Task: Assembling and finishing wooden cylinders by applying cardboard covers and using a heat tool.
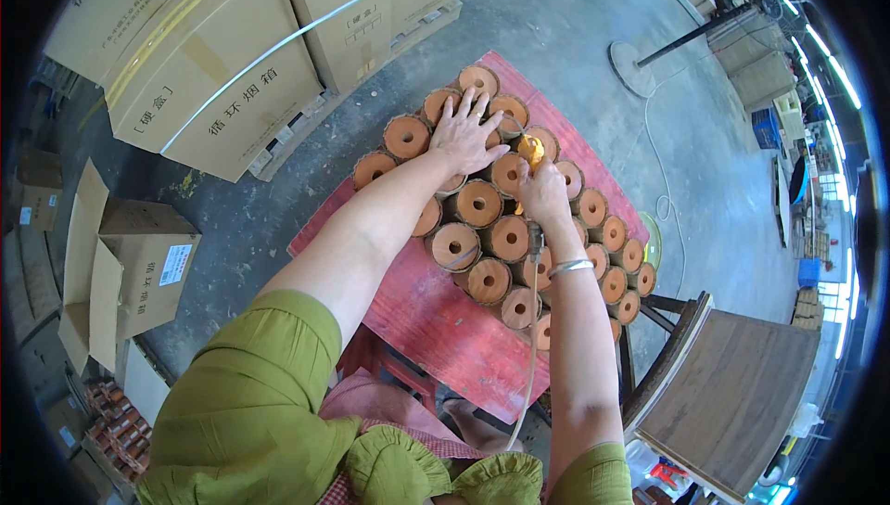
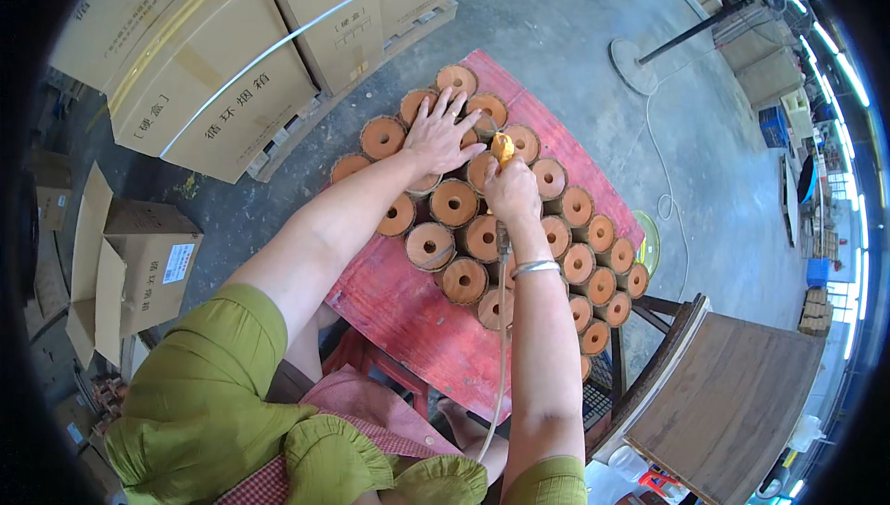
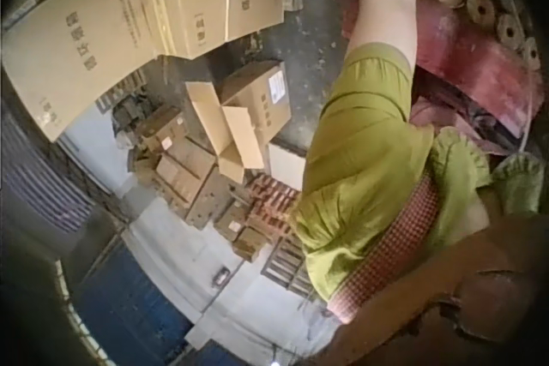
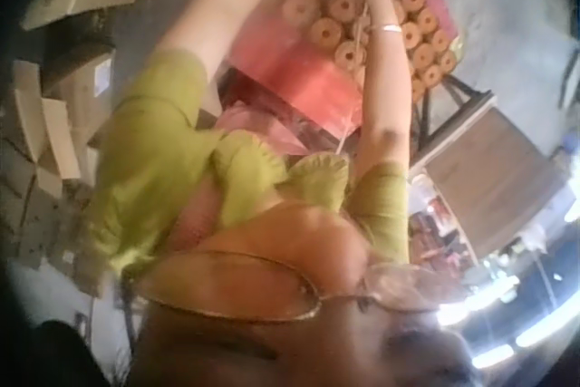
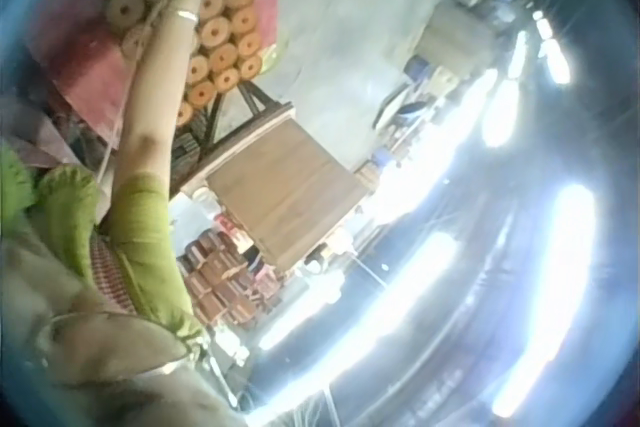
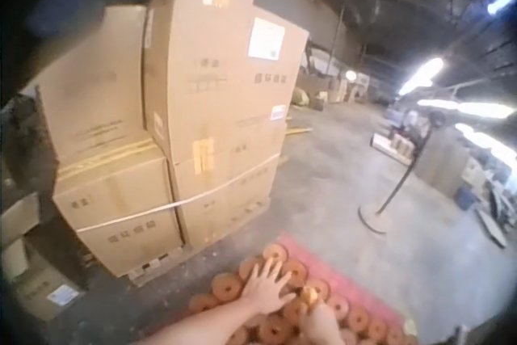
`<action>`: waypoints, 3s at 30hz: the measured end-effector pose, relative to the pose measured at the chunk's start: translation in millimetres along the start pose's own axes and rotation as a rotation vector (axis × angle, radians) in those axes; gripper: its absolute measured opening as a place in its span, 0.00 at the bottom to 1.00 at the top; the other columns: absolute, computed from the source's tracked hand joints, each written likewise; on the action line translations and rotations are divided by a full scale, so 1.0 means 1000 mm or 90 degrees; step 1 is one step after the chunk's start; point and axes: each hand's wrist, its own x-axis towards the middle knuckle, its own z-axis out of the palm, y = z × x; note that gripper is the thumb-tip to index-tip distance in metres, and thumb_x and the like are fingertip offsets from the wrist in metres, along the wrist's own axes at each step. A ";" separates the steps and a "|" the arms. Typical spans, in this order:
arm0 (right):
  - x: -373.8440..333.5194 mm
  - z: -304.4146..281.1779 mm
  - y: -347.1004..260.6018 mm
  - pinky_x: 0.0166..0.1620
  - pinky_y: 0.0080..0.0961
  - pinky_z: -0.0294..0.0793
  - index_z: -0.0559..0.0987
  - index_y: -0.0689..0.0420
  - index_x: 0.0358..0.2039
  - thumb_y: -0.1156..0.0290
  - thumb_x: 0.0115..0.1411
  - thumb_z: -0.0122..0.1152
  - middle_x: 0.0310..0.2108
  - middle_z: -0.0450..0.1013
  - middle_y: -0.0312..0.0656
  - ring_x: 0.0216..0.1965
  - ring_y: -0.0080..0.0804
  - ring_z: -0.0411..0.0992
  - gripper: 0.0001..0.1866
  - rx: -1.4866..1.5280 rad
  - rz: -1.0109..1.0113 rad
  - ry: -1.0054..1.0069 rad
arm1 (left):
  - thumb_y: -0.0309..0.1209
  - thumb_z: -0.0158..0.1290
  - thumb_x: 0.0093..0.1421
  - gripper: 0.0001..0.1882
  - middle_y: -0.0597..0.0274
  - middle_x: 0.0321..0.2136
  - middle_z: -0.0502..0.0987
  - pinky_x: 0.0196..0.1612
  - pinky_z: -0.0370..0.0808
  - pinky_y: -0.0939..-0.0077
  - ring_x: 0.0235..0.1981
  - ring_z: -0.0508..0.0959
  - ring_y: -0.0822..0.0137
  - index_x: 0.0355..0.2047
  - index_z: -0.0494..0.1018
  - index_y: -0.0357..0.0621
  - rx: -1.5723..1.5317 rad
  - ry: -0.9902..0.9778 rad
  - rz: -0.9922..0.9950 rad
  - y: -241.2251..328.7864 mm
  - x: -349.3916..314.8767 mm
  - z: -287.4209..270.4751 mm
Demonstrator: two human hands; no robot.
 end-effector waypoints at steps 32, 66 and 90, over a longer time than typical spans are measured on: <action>-0.114 -0.024 -0.015 0.38 0.54 0.79 0.75 0.70 0.42 0.62 0.68 0.59 0.32 0.78 0.67 0.37 0.67 0.78 0.19 0.042 -0.090 -0.116 | 0.60 0.46 0.68 0.34 0.61 0.76 0.49 0.74 0.45 0.34 0.77 0.45 0.48 0.73 0.59 0.71 0.050 0.017 0.173 -0.067 -0.080 -0.013; -0.301 -0.036 0.008 0.35 0.56 0.78 0.74 0.69 0.45 0.62 0.67 0.61 0.31 0.77 0.69 0.37 0.69 0.78 0.20 0.089 0.020 -0.183 | 0.53 0.35 0.75 0.27 0.66 0.77 0.47 0.76 0.42 0.39 0.78 0.43 0.51 0.72 0.60 0.71 0.035 -0.030 0.089 -0.058 -0.119 -0.014; -0.228 0.015 -0.020 0.47 0.52 0.80 0.76 0.65 0.45 0.50 0.69 0.54 0.38 0.80 0.62 0.43 0.59 0.81 0.26 -0.104 0.046 -0.132 | 0.54 0.60 0.60 0.39 0.55 0.64 0.68 0.64 0.63 0.55 0.61 0.67 0.54 0.65 0.68 0.45 -0.059 0.049 0.094 0.023 -0.228 -0.002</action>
